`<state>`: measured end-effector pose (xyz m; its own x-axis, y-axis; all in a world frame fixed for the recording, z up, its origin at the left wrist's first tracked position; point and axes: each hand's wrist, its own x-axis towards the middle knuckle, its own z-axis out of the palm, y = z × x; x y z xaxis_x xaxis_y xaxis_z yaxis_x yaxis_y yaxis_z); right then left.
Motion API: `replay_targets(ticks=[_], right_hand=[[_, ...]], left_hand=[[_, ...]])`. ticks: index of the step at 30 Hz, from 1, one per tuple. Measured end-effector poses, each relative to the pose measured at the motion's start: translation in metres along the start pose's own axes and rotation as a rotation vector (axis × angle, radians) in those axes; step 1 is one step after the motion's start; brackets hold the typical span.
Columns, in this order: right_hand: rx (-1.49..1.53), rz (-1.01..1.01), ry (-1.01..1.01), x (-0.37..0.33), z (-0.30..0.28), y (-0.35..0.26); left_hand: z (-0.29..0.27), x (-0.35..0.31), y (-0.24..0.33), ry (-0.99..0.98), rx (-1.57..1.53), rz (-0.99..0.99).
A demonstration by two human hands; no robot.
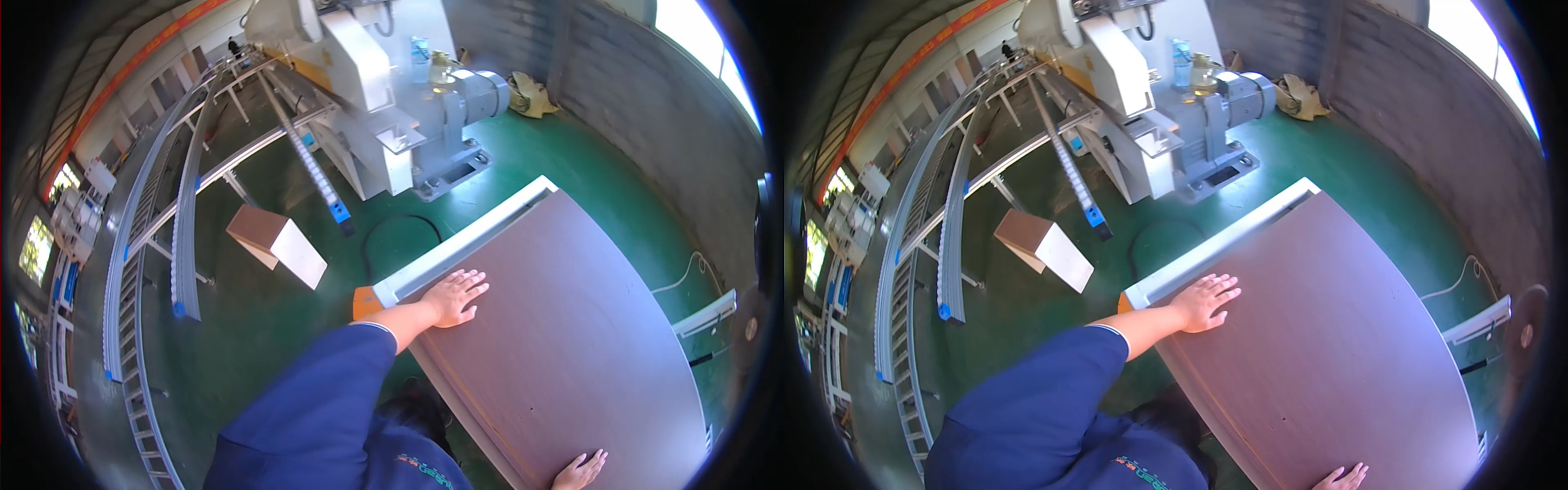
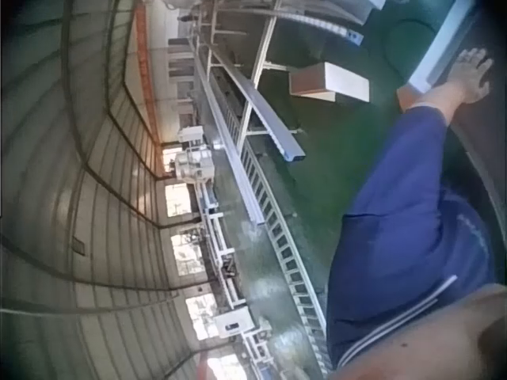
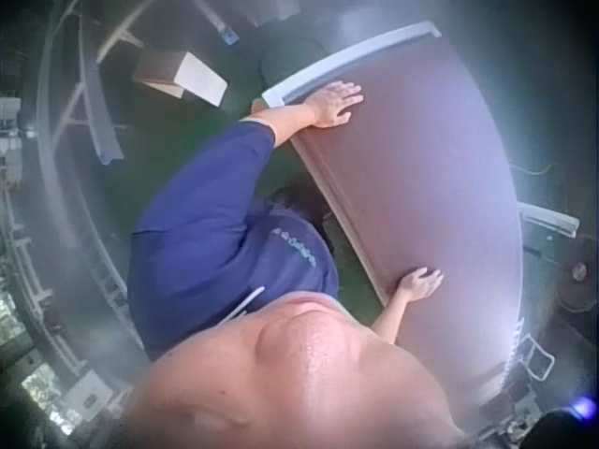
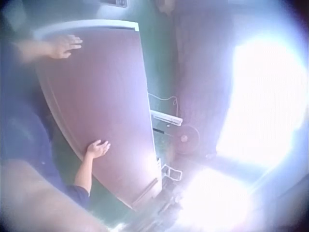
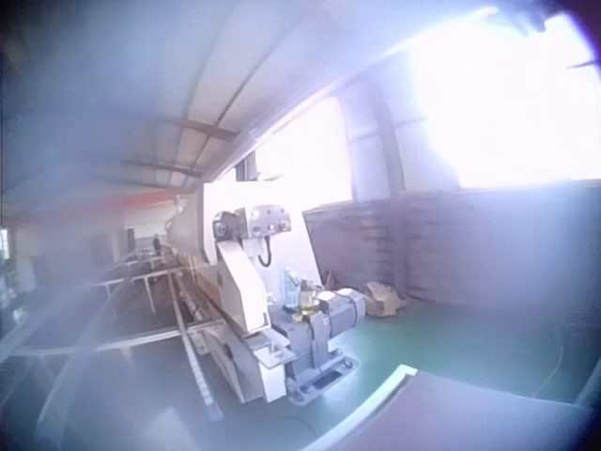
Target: The person picks up wooden boards from a stack and feeds them one by one into an industrial edge-banding machine, then hands the processed boards to a second person who stacks them.
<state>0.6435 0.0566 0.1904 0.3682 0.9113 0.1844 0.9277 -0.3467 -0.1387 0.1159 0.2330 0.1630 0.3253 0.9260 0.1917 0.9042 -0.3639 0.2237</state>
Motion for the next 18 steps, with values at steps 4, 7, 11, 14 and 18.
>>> replay_targets(ticks=[4, 7, 11, 14, 18], right_hand=[[-0.013, 0.000, -0.024, -0.010, -0.004, -0.005], [-0.087, -0.053, -0.047, -0.006, 0.011, 0.015], [-0.135, 0.069, -0.276, 0.043, 0.021, 0.015], [-0.025, -0.313, 0.042, 0.076, 0.060, -0.011], [0.328, -0.345, -0.132, 0.071, 0.091, -0.150]], left_hand=[[0.008, -0.002, -0.005, 0.044, -0.047, -0.015], [0.018, -0.002, -0.006, 0.134, -0.095, -0.008], [0.025, -0.018, 0.004, 0.144, -0.107, -0.094], [0.048, -0.071, 0.028, 0.291, -0.174, -0.003], [0.026, -0.217, 0.037, 0.242, -0.535, 0.133]])
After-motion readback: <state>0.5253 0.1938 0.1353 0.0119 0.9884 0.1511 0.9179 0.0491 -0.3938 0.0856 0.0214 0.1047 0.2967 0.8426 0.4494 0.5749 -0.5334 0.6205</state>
